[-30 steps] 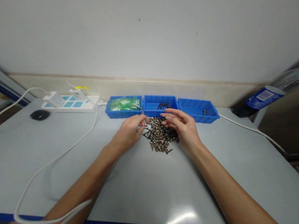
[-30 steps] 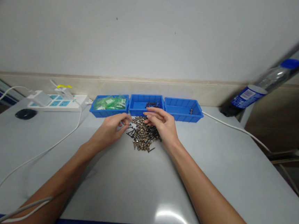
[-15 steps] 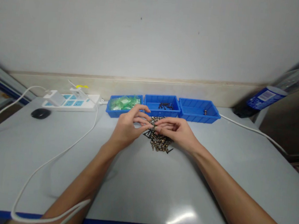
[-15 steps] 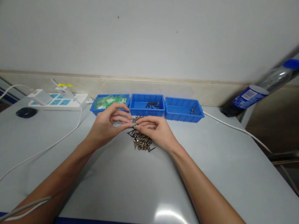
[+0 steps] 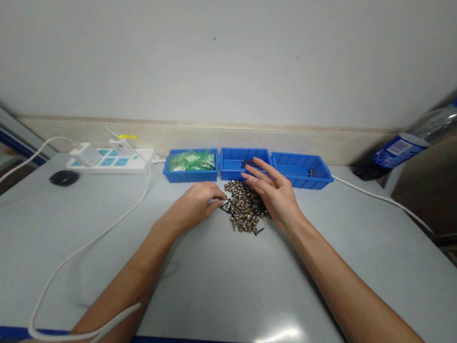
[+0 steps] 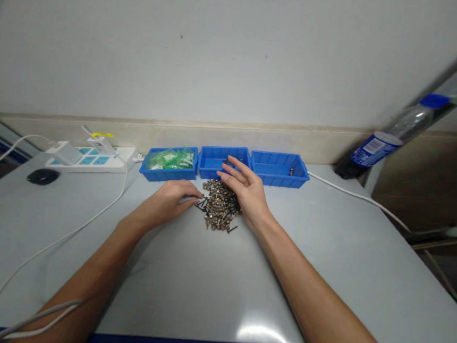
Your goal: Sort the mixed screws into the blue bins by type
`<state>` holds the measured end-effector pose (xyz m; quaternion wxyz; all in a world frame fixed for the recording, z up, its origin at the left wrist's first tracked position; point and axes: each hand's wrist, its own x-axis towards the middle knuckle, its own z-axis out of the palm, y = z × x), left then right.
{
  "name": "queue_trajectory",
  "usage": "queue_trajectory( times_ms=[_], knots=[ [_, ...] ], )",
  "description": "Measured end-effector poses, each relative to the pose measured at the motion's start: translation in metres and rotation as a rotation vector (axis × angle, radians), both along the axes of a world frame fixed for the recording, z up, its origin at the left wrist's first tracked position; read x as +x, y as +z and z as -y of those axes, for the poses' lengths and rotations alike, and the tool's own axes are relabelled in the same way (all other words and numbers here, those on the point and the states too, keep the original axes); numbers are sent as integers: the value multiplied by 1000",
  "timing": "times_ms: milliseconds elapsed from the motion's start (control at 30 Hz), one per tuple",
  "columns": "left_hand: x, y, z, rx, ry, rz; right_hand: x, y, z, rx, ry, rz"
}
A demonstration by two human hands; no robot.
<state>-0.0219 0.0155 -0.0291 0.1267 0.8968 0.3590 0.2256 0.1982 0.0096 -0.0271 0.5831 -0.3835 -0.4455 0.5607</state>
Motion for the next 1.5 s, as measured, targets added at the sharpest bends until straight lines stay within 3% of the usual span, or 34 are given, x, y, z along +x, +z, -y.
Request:
queue_trajectory(
  times_ms=[267,400,600,867,1033,1167,1367,1500],
  knots=[
    [2,2,1,66,16,-73,6,3,4,-47,-9,19],
    [2,-1,2,134,31,-31,6,3,4,-36,-13,30],
    [9,-6,2,117,92,-132,6,5,4,-66,-27,7],
    [12,-4,3,113,78,62,6,5,4,-79,-31,4],
    [18,11,7,-108,110,422,9,4,4,-2,-21,160],
    [21,16,10,-295,171,627,9,3,6,59,86,334],
    [20,13,12,-373,165,650,3,4,13,156,272,440],
    [22,15,15,-425,136,633,4,6,15,136,341,422]
  ],
)
